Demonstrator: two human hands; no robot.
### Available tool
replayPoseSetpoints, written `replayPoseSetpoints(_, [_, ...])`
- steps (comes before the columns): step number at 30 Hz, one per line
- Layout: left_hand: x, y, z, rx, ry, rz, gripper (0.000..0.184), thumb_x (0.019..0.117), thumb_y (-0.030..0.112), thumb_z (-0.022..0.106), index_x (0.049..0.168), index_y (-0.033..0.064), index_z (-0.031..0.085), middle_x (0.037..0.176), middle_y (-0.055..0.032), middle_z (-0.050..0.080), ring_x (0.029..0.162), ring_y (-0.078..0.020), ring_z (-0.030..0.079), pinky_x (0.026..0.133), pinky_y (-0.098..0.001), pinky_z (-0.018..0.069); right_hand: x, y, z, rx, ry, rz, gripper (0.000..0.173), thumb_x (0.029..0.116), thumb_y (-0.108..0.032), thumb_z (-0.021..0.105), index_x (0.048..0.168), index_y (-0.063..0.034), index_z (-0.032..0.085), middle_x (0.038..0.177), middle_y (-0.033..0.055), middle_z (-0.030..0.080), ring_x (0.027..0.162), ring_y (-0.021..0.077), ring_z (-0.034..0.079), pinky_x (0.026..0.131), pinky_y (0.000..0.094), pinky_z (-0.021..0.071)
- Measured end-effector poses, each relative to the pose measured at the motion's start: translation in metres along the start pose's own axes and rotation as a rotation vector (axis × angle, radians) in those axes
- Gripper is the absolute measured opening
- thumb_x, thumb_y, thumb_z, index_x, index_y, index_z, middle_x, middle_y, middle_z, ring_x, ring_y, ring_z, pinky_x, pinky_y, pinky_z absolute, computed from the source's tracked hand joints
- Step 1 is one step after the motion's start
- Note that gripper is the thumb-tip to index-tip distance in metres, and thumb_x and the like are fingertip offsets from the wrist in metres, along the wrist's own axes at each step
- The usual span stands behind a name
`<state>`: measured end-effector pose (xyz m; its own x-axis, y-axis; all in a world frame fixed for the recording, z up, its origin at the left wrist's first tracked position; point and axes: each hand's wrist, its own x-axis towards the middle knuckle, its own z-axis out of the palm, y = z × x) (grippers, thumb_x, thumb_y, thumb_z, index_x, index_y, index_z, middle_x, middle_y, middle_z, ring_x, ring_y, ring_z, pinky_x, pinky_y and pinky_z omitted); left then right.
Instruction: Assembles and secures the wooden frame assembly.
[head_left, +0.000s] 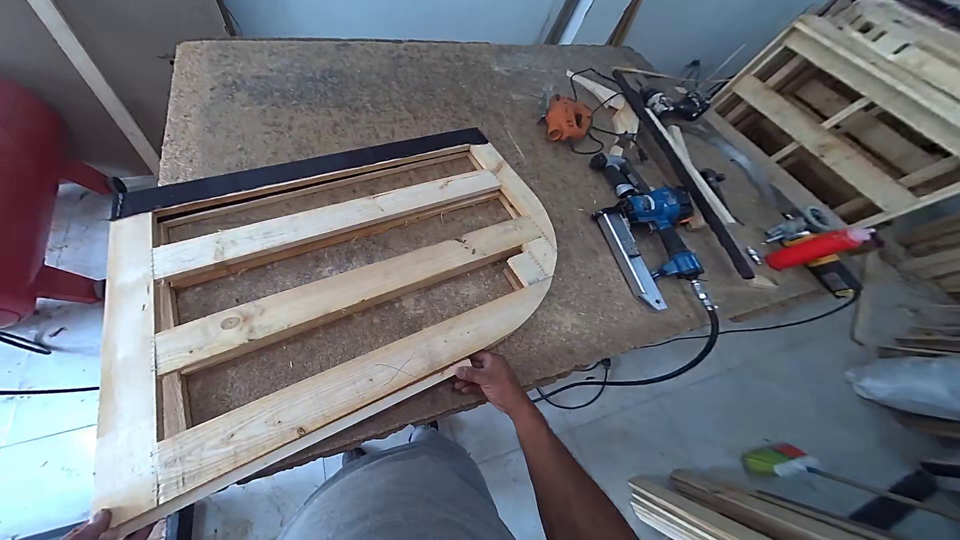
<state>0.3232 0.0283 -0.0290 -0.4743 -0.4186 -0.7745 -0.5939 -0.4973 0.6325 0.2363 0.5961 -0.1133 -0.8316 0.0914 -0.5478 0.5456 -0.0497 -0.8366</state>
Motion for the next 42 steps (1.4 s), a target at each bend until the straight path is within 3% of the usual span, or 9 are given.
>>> replayPoseSetpoints(4, [0.0, 0.004, -0.004, -0.008, -0.052, -0.01, 0.037, 0.1104, 0.017, 0.04, 0.145, 0.0035, 0.036, 0.135, -0.0172, 0.057, 0.119, -0.0288, 0.065, 0.097, -0.0487, 0.0581, 0.003, 0.006, -0.001, 0.03, 0.021, -0.016, 0.027, 0.0906, -0.002, 0.076, 0.114, 0.0067, 0.063, 0.088, 0.0163, 0.074, 0.074, 0.0241, 0.075, 0.07, 0.0361, 0.065])
replayPoseSetpoints(8, [0.003, 0.008, -0.007, -0.066, -0.027, -0.005, 0.038, 0.1108, 0.019, 0.04, 0.146, 0.0054, 0.032, 0.13, -0.0169, 0.057, 0.111, -0.0304, 0.067, 0.093, -0.0525, 0.0587, 0.008, 0.009, -0.003, 0.043, 0.072, -0.051, 0.024, 0.0916, -0.002, 0.075, 0.112, 0.0064, 0.064, 0.088, 0.017, 0.075, 0.073, 0.0246, 0.075, 0.069, 0.0365, 0.0649])
replayPoseSetpoints(14, [0.022, -0.004, -0.014, -0.002, 0.075, 0.016, 0.035, 0.1077, 0.018, 0.05, 0.139, 0.0028, 0.042, 0.115, -0.0189, 0.065, 0.091, -0.0264, 0.072, 0.079, -0.0424, 0.0633, 0.01, 0.009, -0.003, -0.089, 0.095, -0.074, 0.023, 0.0923, -0.009, 0.077, 0.108, 0.0047, 0.068, 0.088, 0.0151, 0.077, 0.075, 0.0242, 0.077, 0.072, 0.0372, 0.0661])
replayPoseSetpoints(21, [0.027, -0.009, -0.015, 0.097, 0.102, 0.034, 0.023, 0.1083, 0.021, 0.05, 0.124, 0.0039, 0.051, 0.096, -0.0087, 0.066, 0.077, -0.0144, 0.069, 0.072, -0.0314, 0.0612, 0.009, 0.018, -0.003, -0.032, 0.149, -0.165, 0.024, 0.0886, -0.001, 0.078, 0.109, 0.0053, 0.067, 0.092, 0.0158, 0.076, 0.08, 0.0253, 0.077, 0.075, 0.0395, 0.0663])
replayPoseSetpoints(29, [0.023, -0.02, -0.011, 0.136, 0.117, 0.175, 0.026, 0.107, 0.016, 0.053, 0.127, -0.0001, 0.051, 0.103, -0.0086, 0.066, 0.081, -0.0142, 0.069, 0.073, -0.0306, 0.0607, 0.008, 0.025, -0.001, -0.031, 0.135, -0.201, 0.016, 0.0936, -0.004, 0.073, 0.107, 0.0031, 0.068, 0.09, 0.0143, 0.075, 0.079, 0.0233, 0.074, 0.075, 0.0395, 0.0638])
replayPoseSetpoints(34, [0.024, -0.031, -0.012, 0.189, 0.192, 0.312, 0.023, 0.103, 0.013, 0.061, 0.12, -0.0029, 0.06, 0.094, -0.0087, 0.069, 0.072, -0.0142, 0.07, 0.068, -0.0302, 0.0626, 0.011, 0.03, 0.002, -0.058, 0.147, -0.214, 0.016, 0.0951, -0.008, 0.073, 0.108, 0.0013, 0.069, 0.091, 0.0137, 0.075, 0.079, 0.0239, 0.075, 0.076, 0.0409, 0.0642])
replayPoseSetpoints(37, [0.026, -0.05, -0.013, 0.324, 0.121, 0.439, 0.022, 0.1027, 0.009, 0.059, 0.122, -0.002, 0.063, 0.096, -0.0069, 0.07, 0.077, -0.0117, 0.067, 0.073, -0.0309, 0.0595, 0.003, 0.033, -0.002, -0.174, 0.192, -0.265, 0.021, 0.0969, -0.012, 0.071, 0.115, -0.0002, 0.069, 0.097, 0.0121, 0.076, 0.083, 0.023, 0.075, 0.08, 0.0426, 0.0643])
replayPoseSetpoints(39, [0.021, -0.055, -0.021, 0.527, 0.123, 0.516, 0.026, 0.101, 0.01, 0.063, 0.125, 0.0003, 0.066, 0.11, -0.0133, 0.073, 0.093, -0.021, 0.071, 0.087, -0.043, 0.0599, 0.001, 0.032, 0.006, -0.217, 0.2, -0.323, 0.023, 0.0982, -0.011, 0.068, 0.118, 0.0019, 0.067, 0.1, 0.013, 0.074, 0.084, 0.0216, 0.074, 0.079, 0.0418, 0.0642])
replayPoseSetpoints(42, [0.023, -0.06, -0.027, 0.827, 0.229, 0.541, 0.021, 0.1003, 0.02, 0.067, 0.117, 0.0082, 0.074, 0.11, -0.0122, 0.075, 0.104, -0.0274, 0.072, 0.097, -0.0554, 0.0549, 0.001, 0.036, 0.006, -0.261, 0.18, -0.333, 0.033, 0.101, -0.017, 0.063, 0.126, 0.0037, 0.061, 0.103, 0.0122, 0.072, 0.083, 0.0157, 0.072, 0.078, 0.0368, 0.0633])
